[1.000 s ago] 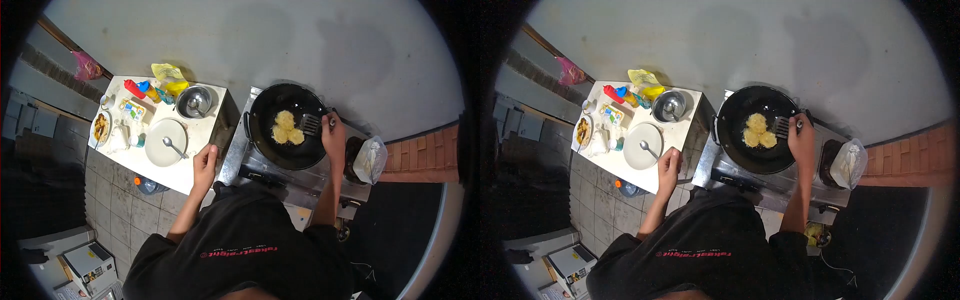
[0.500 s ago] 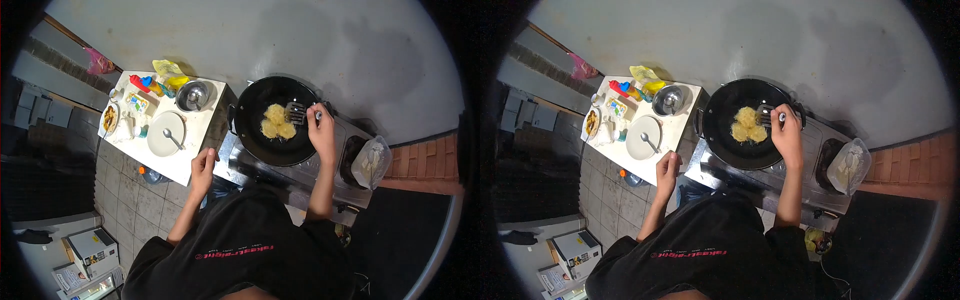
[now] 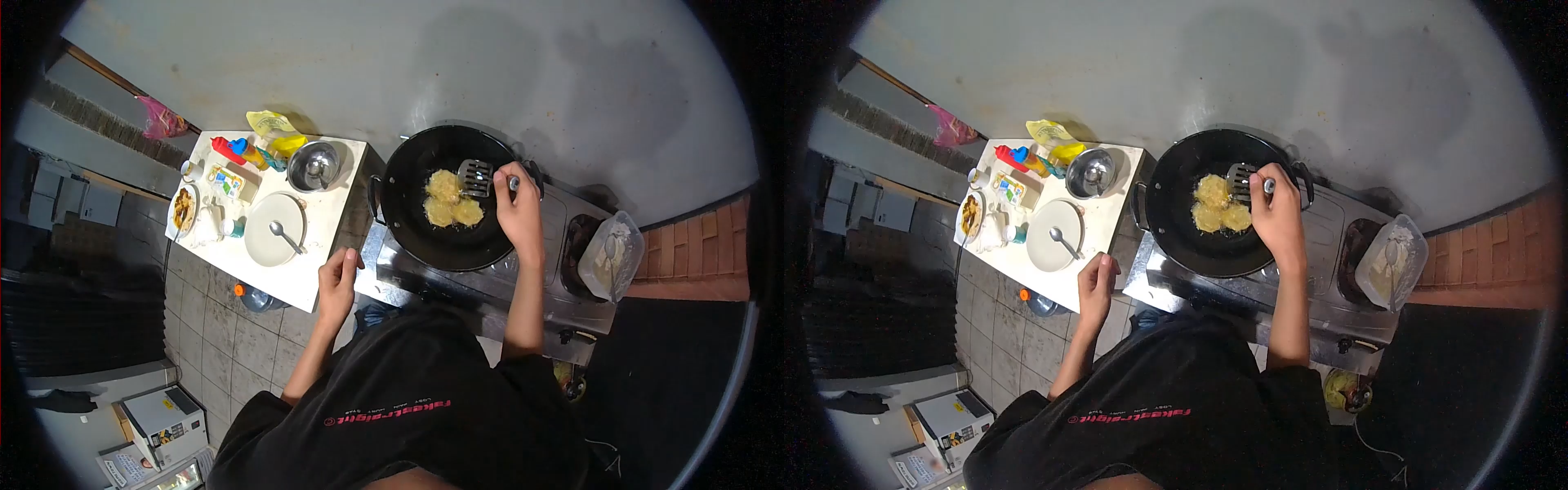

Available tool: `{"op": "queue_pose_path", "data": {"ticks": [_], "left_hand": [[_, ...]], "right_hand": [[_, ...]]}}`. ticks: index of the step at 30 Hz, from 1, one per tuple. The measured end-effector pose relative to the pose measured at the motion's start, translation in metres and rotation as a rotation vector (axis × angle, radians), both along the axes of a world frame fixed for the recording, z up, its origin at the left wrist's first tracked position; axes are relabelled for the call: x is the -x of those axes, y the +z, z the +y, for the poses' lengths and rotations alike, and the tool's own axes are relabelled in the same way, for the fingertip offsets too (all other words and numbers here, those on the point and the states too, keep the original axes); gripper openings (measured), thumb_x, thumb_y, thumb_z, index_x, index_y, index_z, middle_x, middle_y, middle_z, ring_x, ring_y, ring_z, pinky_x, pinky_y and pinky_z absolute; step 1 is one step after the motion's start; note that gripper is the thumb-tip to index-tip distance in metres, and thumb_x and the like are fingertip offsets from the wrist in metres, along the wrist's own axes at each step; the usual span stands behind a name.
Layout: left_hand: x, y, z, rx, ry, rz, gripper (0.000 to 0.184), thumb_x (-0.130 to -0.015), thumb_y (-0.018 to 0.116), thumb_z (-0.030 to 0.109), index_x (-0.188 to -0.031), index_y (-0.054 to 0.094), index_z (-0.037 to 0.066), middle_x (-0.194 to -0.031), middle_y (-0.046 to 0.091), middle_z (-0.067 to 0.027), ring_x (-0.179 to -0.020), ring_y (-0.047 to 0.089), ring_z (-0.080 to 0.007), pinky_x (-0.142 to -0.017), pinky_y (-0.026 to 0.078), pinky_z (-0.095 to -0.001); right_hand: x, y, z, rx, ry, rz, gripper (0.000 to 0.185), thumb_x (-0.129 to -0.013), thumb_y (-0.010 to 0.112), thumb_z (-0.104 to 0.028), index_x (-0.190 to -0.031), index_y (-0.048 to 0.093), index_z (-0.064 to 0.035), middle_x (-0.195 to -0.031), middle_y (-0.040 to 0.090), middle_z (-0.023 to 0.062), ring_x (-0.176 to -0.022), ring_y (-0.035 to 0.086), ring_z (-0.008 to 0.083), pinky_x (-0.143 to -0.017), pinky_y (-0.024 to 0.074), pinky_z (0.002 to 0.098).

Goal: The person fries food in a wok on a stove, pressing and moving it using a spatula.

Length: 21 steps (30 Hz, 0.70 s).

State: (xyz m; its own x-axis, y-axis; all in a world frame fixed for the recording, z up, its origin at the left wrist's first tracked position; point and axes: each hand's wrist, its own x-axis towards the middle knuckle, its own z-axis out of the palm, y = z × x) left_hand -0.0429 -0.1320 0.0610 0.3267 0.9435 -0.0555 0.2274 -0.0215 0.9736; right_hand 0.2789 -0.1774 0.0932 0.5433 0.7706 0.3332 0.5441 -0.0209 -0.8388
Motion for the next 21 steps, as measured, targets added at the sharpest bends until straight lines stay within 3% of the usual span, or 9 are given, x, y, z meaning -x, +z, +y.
{"op": "queue_pose_path", "data": {"ticks": [7, 15, 21], "left_hand": [[-0.001, -0.01, 0.0, 0.0, 0.034, -0.014, 0.041, -0.109, 0.051, 0.027, -0.078, 0.058, 0.0, -0.068, 0.044, 0.0036, -0.064, 0.035, -0.0046, -0.058, 0.028, -0.0258], [-0.007, -0.016, -0.001, 0.027, 0.031, -0.013, 0.041, -0.109, 0.051, 0.029, -0.078, 0.059, 0.002, -0.065, 0.043, 0.0049, -0.061, 0.034, -0.0039, -0.055, 0.026, -0.0261], [-0.016, -0.015, 0.012, 0.01, -0.01, -0.011, 0.042, -0.109, 0.051, 0.03, -0.078, 0.059, 0.002, -0.062, 0.04, 0.0059, -0.06, 0.032, -0.0026, -0.054, 0.024, -0.0259]], "right_hand": [[-0.001, -0.005, 0.003, -0.012, -0.037, -0.147, 0.017, -0.098, 0.06, -0.01, -0.091, 0.053, 0.0034, -0.081, 0.054, 0.0188, -0.076, 0.055, 0.0356, -0.072, 0.0454, 0.0407], [0.001, 0.0, 0.004, -0.054, -0.049, -0.001, 0.019, -0.1, 0.06, -0.011, -0.09, 0.053, 0.0025, -0.079, 0.053, 0.0143, -0.065, 0.048, 0.0235, -0.063, 0.0433, 0.0357], [0.002, -0.005, 0.003, 0.008, -0.074, -0.104, 0.017, -0.099, 0.06, -0.01, -0.09, 0.054, 0.0027, -0.083, 0.056, 0.0166, -0.07, 0.053, 0.0329, -0.065, 0.0445, 0.0385]]}}
